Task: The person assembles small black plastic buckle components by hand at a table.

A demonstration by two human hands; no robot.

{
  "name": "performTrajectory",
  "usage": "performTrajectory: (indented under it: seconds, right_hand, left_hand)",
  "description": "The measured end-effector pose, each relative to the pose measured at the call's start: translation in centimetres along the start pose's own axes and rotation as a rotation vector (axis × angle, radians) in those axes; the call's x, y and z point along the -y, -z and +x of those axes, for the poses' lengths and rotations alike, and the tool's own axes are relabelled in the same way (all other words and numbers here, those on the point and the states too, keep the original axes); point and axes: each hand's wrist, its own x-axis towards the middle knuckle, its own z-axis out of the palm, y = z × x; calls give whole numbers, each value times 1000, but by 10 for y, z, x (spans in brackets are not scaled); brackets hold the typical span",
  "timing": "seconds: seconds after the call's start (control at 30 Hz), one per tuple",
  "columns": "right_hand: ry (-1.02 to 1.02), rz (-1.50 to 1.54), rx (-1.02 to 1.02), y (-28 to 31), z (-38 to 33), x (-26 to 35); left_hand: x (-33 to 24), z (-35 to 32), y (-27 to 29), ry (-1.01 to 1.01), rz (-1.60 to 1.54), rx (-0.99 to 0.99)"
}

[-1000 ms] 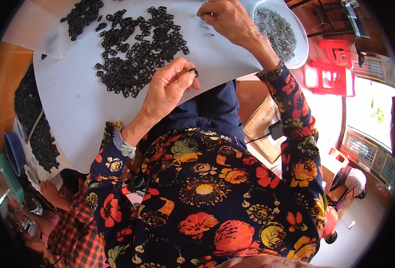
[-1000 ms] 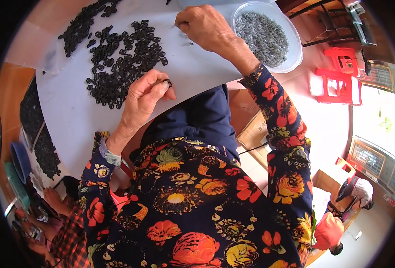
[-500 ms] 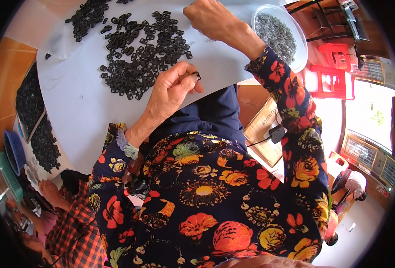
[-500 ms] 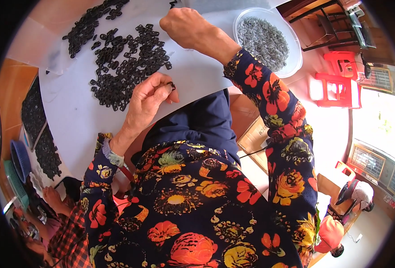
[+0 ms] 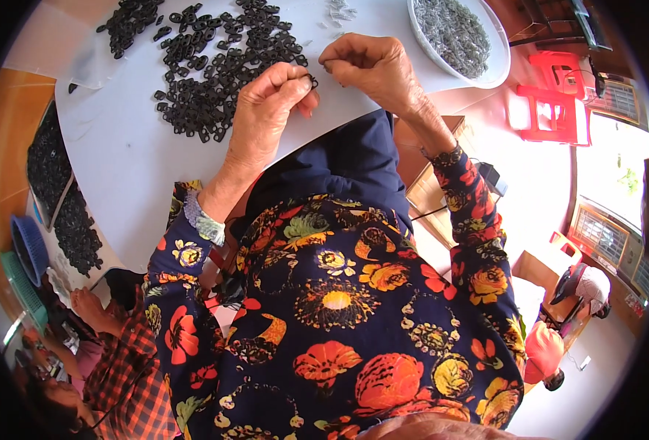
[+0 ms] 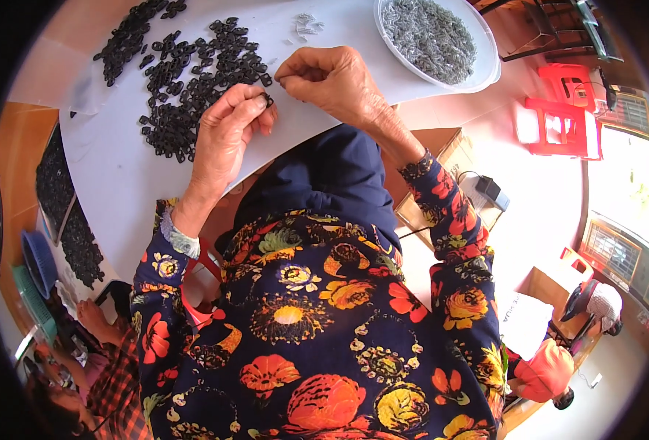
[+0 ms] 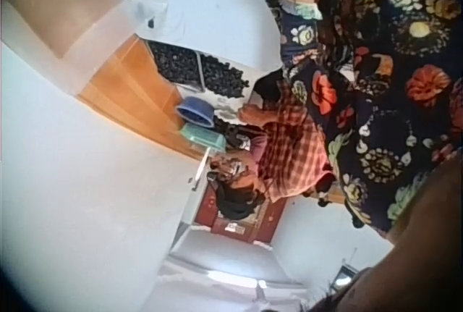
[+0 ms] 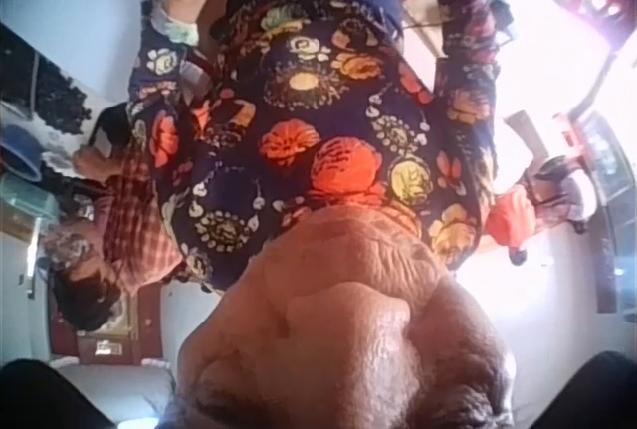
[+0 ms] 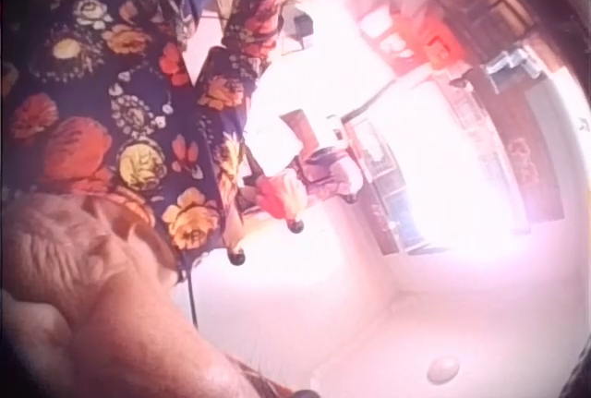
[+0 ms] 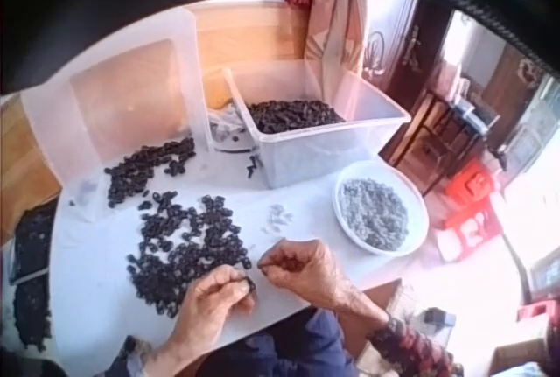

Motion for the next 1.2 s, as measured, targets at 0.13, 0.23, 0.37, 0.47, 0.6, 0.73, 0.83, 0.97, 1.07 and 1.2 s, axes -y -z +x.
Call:
performTrajectory:
  seconds: [0.13,0.23,0.37,0.47,0.6,0.73,0.83,0.97,1.07,1.2]
  right_hand:
    - [23,163,115,1,0,-5]
    - [64,234,161,0,1,-9]
    - [141,324,177,-2,1,-10]
    - [105,320,202,-2,1,-9]
    - [76,330,144,-4,-1,-7]
    - [62,330,130,-4,-1,-9]
    - [68,324,131,-5,-1,-10]
    - [87,323,123,-7,-3,-9]
    - [119,285,89,-11,-5,-10]
    - [104,337,132,-5,-2,-10]
  left_hand:
    - [2,1,-2,-16,11,-27]
    - [3,2,-1,-11,34,-8]
    - [5,1,0,-23,86,-10]
    - [6,2,0,-25,93,-7]
    - [6,1,0,-32,97,-17]
    - [5,2,0,-35,113,-4]
    - [7,3,0,-49,132,-3]
    - [7,2,-2,-64,154,-4]
    - [6,2,-3,-67,179,-15]
    - [4,4,3,-67,185,71]
